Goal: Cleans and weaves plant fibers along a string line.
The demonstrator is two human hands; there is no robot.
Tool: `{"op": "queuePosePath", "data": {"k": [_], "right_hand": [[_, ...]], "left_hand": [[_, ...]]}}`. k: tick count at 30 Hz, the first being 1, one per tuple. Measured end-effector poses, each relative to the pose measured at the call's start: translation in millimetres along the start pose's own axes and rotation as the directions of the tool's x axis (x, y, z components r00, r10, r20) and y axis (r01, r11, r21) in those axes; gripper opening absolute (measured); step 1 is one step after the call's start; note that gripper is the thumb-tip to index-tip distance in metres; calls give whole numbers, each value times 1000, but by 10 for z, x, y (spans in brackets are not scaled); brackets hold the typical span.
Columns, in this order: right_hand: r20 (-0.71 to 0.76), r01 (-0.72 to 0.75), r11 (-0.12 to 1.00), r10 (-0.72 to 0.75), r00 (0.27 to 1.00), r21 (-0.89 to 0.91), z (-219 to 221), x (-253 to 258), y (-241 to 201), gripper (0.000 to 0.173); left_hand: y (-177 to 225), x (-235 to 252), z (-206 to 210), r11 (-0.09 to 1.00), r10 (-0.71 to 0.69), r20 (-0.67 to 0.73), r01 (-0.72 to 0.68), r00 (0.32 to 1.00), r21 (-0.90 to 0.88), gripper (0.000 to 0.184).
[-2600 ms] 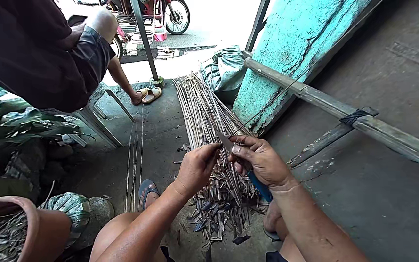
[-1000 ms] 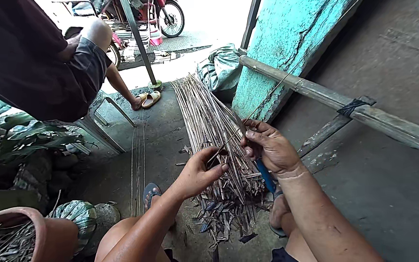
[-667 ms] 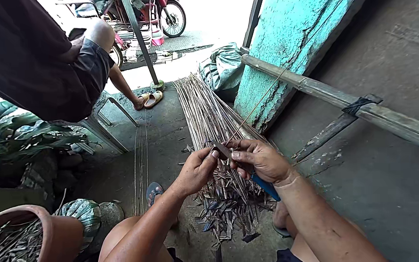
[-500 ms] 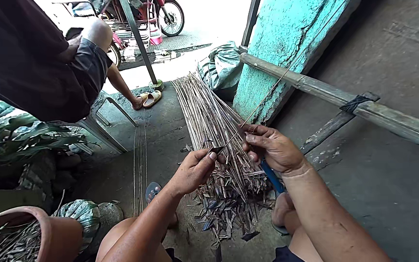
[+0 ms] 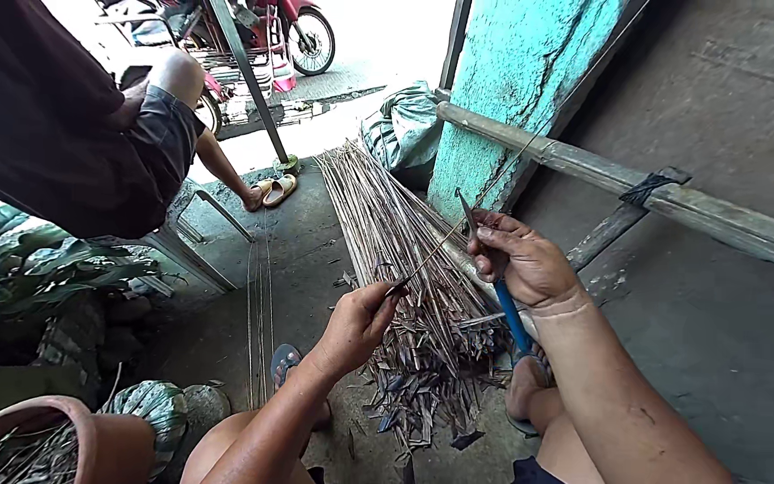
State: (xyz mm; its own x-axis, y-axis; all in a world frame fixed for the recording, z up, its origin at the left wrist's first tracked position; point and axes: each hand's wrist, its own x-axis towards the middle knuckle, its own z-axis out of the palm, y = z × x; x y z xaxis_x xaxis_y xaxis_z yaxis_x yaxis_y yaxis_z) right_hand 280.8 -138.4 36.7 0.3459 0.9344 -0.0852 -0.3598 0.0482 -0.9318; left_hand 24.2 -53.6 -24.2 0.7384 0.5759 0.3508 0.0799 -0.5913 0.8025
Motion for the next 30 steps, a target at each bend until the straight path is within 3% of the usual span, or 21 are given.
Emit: {"op": "queuePosePath", "data": {"k": [2,4,6,8,10,12,14,17,20,23,27,30], "right_hand": [[58,-36,999,37,998,-13,53,-39,73,33],[223,-108,993,116,968,-45,141,-103,243,36],[356,-154,987,157,921,-37,189,-123,387,35],[380,-135,991,134,915,-26,160,-105,374,30],[311,-80,997,73,948,9,81,-72,255,28],[224,-27,998,13,975,63,26,-37,157,28],[240,-36,996,16,971,77,54,-48,177,31],[454,-126,992,100,885,27,187,-123,361,31],[511,-96,995,63,857,39,221,-94,392,28],[338,-28,997,1,941,73,60,-20,160,26],[97,116,990,-123,988,75,-234,39,-169,31],[-47,229,972,-227,973,53,-418,26,-309,32]], "left_hand": [[-4,7,29,998,-24,0,24,1000,-62,29],[25,33,31,955,-91,37,98,995,-280,30],[56,49,11,775,-182,154,238,971,-585,33],[81,42,22,457,-253,299,386,920,-801,33],[73,13,45,167,-216,438,475,873,-864,29],[64,-1,74,-5,-131,501,505,855,-863,27],[62,-2,85,-108,-62,516,509,854,-854,27],[46,11,77,-179,-29,508,496,861,-850,26],[17,0,42,-176,-3,530,521,848,-835,28],[-15,-23,10,-55,-14,558,556,830,-829,29],[-92,-41,-73,318,-91,549,546,831,-775,35],[-204,-63,-116,648,-99,497,435,862,-625,38]]}}
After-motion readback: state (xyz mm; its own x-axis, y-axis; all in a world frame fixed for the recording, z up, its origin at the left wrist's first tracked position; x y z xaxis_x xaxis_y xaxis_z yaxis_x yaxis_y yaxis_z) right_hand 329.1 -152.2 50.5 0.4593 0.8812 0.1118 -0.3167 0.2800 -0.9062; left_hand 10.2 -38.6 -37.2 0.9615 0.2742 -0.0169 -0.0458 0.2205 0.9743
